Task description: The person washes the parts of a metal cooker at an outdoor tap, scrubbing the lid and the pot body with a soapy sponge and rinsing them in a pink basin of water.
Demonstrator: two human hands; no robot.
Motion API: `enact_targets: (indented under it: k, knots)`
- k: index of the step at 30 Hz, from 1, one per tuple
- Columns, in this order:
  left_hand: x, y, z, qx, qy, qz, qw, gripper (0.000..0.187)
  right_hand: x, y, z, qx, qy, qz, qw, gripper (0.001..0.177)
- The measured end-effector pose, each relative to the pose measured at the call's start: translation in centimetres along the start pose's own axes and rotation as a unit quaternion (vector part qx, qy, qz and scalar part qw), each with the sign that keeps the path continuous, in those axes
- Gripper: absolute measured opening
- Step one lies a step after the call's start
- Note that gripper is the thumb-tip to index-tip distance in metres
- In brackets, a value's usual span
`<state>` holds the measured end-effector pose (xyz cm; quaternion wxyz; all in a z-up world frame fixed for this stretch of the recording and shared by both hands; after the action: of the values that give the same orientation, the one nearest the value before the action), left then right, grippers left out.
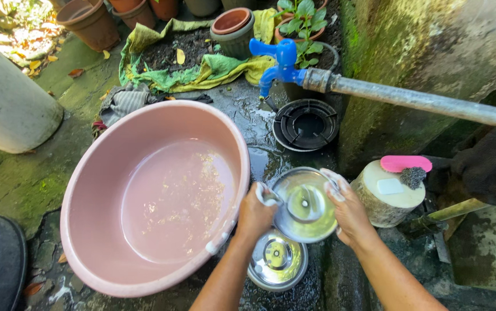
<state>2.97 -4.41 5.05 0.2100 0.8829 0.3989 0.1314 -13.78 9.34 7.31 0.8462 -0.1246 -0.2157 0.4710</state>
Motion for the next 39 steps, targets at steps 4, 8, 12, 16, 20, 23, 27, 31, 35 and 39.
enact_targets:
  k: [4, 8, 12, 16, 20, 23, 27, 31, 35, 39]
  knots:
    - [-1.2, 2.7, 1.7, 0.111, -0.014, -0.032, 0.993, 0.035, 0.8, -3.0, -0.2, 0.035, 0.07, 0.128, 0.989, 0.052]
    - [-0.7, 5.2, 3.6, 0.095, 0.018, -0.02, 0.995, 0.038, 0.9, -4.6, -1.4, -0.004, -0.013, 0.121, 0.992, 0.057]
    - [-1.0, 8.8, 6.5, 0.117, 0.065, -0.073, 0.988, 0.033, 0.0, -4.1, -3.6, 0.116, -0.07, 0.141, 0.981, 0.058]
    - [0.7, 13.1, 10.1, 0.236, 0.164, -0.25, 0.925, 0.027, -0.1, -2.4, -6.9, 0.51, -0.085, 0.131, 0.846, 0.042]
    - [3.4, 14.8, 13.1, 0.071, 0.327, -0.266, 0.904, 0.016, 1.2, -0.3, -10.1, 0.655, -0.208, 0.119, 0.717, 0.041]
    - [4.4, 15.2, 15.2, -0.037, 0.408, -0.202, 0.89, 0.013, 1.2, 0.5, -11.7, 0.692, -0.25, 0.117, 0.667, 0.039]
    - [4.8, 14.8, 18.1, -0.043, 0.44, -0.168, 0.881, 0.015, 1.1, 0.9, -13.1, 0.719, -0.255, 0.105, 0.638, 0.042]
    - [4.7, 13.7, 21.0, 0.042, 0.446, -0.151, 0.881, 0.017, 0.9, 1.5, -13.9, 0.727, -0.239, 0.095, 0.637, 0.037]
    - [4.9, 13.0, 22.0, 0.038, 0.441, -0.093, 0.892, 0.019, 0.6, 2.5, -14.5, 0.729, -0.243, 0.091, 0.633, 0.035]
    - [3.7, 12.9, 18.4, -0.216, 0.321, -0.157, 0.909, 0.036, 0.3, 3.1, -15.3, 0.71, -0.218, 0.076, 0.665, 0.025]
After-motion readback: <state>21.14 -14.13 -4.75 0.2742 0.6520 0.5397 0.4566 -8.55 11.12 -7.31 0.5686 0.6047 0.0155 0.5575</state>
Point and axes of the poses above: each hand's wrist, its own x-axis away from the middle knuckle, its own y-axis out of the back of the hand, z = x × y, the point moved 1 cm from there along -x, towards the middle knuckle, and after that the axes turned 10 degrees about z, right-handed, at the moved point
